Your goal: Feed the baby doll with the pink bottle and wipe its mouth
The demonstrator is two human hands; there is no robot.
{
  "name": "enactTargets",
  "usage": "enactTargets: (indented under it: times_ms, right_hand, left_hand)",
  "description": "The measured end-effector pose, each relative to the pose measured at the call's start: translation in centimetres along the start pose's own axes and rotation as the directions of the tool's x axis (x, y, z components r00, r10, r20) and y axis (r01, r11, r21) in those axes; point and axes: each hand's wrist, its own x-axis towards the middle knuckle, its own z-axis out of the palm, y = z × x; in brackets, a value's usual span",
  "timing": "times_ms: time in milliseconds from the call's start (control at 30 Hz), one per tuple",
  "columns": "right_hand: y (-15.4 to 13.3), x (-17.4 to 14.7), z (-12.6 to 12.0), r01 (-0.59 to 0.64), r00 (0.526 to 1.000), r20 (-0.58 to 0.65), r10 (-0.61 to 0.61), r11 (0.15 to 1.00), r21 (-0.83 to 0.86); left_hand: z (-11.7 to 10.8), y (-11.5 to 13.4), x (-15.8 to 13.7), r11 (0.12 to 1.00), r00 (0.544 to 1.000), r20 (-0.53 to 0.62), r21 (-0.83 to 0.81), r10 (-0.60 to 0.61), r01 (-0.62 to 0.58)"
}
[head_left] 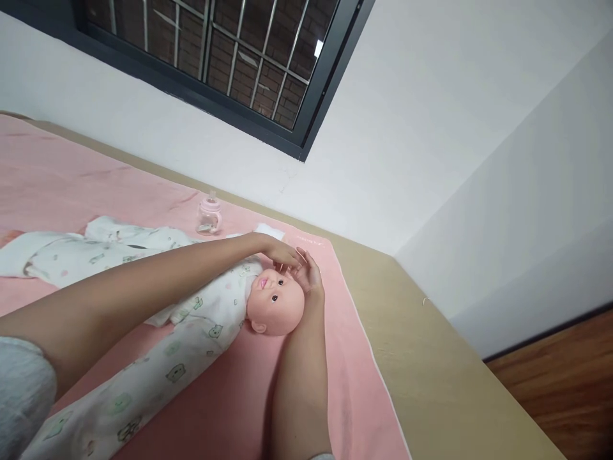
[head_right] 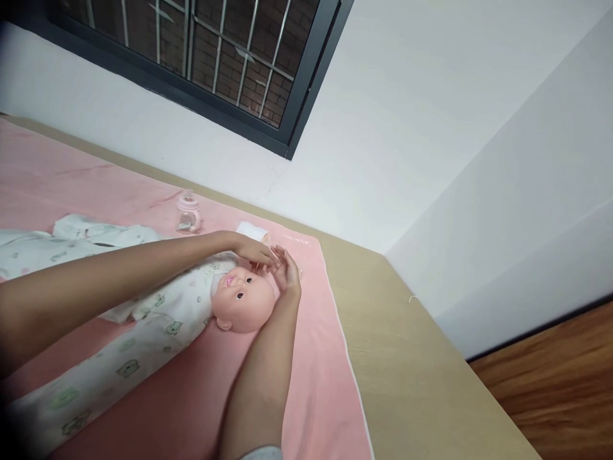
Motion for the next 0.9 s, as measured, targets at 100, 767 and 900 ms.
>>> enactTargets:
  times_ms: [100, 767, 900]
  right_hand:
    - [0.2, 0.2, 0.2, -0.018, 0.999, 0.034, 0.018, 1.0, -0.005]
    - [1.4, -1.9, 3.1, -0.102, 0.977, 0.169, 0.128, 0.983, -0.156]
    - [1.2, -2.9, 4.3, -0.108, 0.976, 0.165, 0.139, 0.977, -0.181]
  left_hand:
    - [-1.2, -0.1, -2.1, 0.992, 0.993, -0.111, 0.124, 0.028, -0.014]
    - [-1.0, -2.1, -13.4, 0.952, 0.935, -0.316, 0.201, -0.162, 0.233]
    - [-1.2, -2.5, -14.0, 0.95, 0.933, -0.299, 0.176, -0.199, 0.259]
